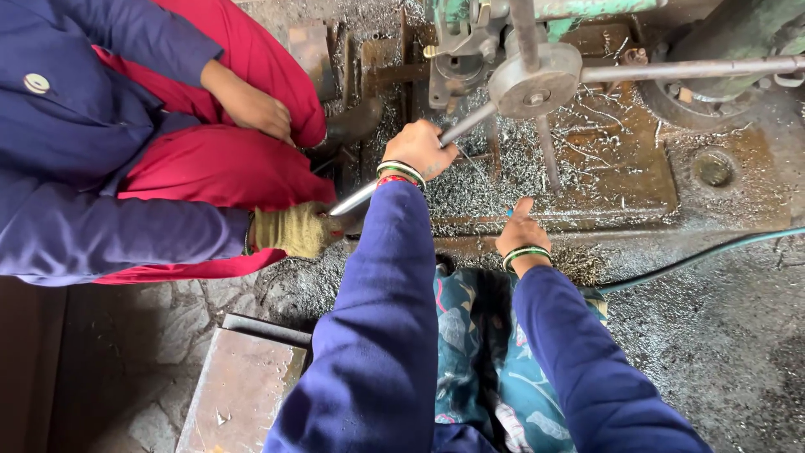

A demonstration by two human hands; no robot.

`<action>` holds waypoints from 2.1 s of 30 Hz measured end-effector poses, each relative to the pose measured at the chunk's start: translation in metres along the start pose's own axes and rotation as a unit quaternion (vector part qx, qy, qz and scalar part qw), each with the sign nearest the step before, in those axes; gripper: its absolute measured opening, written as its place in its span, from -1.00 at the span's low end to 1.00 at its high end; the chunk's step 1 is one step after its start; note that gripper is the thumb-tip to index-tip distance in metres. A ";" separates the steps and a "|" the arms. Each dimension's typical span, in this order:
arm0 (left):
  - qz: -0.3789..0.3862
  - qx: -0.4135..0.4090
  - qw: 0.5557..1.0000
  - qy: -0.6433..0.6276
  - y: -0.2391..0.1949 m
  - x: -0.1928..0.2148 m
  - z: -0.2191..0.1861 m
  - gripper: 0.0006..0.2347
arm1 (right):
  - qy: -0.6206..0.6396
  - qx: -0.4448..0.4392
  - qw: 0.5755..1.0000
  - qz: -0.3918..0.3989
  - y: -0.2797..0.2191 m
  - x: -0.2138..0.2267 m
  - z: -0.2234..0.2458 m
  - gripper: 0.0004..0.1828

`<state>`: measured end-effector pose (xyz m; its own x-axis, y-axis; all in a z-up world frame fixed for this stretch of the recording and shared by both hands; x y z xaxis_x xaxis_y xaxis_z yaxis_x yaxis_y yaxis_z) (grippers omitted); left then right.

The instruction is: The person operates a drill press with another person, pulling a lever down to drill into a metal piece and then pointing at the metal shavings on the machine bed.

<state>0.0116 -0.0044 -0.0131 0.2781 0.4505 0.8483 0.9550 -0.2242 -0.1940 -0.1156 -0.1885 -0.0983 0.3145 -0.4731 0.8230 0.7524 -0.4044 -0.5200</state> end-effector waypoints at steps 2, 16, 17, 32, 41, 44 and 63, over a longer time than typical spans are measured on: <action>-0.004 -0.004 1.000 -0.004 -0.001 -0.002 0.000 -0.68 | 0.005 0.000 1.000 -0.002 0.001 -0.001 -0.001 -0.49; 0.013 -0.006 1.000 0.005 0.003 -0.005 0.001 -0.69 | 0.003 -0.007 1.000 0.029 -0.006 0.007 0.007 -0.44; 0.018 -0.003 1.000 0.006 0.003 -0.006 0.001 -0.69 | 0.006 -0.012 0.999 0.033 -0.007 0.008 0.007 -0.46; 0.026 0.006 1.000 -0.014 0.007 -0.017 0.003 -0.68 | -0.012 0.006 1.000 0.007 0.003 0.006 -0.003 -0.26; 0.011 0.008 0.999 -0.047 0.006 -0.029 0.004 -0.69 | 0.010 -0.013 0.999 0.036 -0.006 0.014 0.002 -0.37; 0.014 0.028 0.998 -0.059 0.007 -0.036 0.004 -0.69 | 0.006 -0.007 0.999 0.033 -0.002 0.011 -0.001 -0.34; -0.039 0.068 0.983 -0.166 0.003 -0.083 -0.002 -0.64 | -0.032 0.054 0.998 0.024 0.008 0.005 -0.016 0.07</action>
<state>-0.0091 -0.0442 -0.0831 0.2000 0.7242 0.6600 0.9734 -0.0702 -0.2179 -0.1173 -0.2067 -0.1017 0.3860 -0.4375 0.8121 0.7926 -0.2932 -0.5347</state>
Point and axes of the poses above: each hand's wrist, its own y-axis towards the middle knuckle, its own x-axis out of the back of the hand, z = x × y, the point moved 1 cm from there along y, towards the middle knuckle, and after that the axes turned 5 degrees about y, right-handed, at the moved point
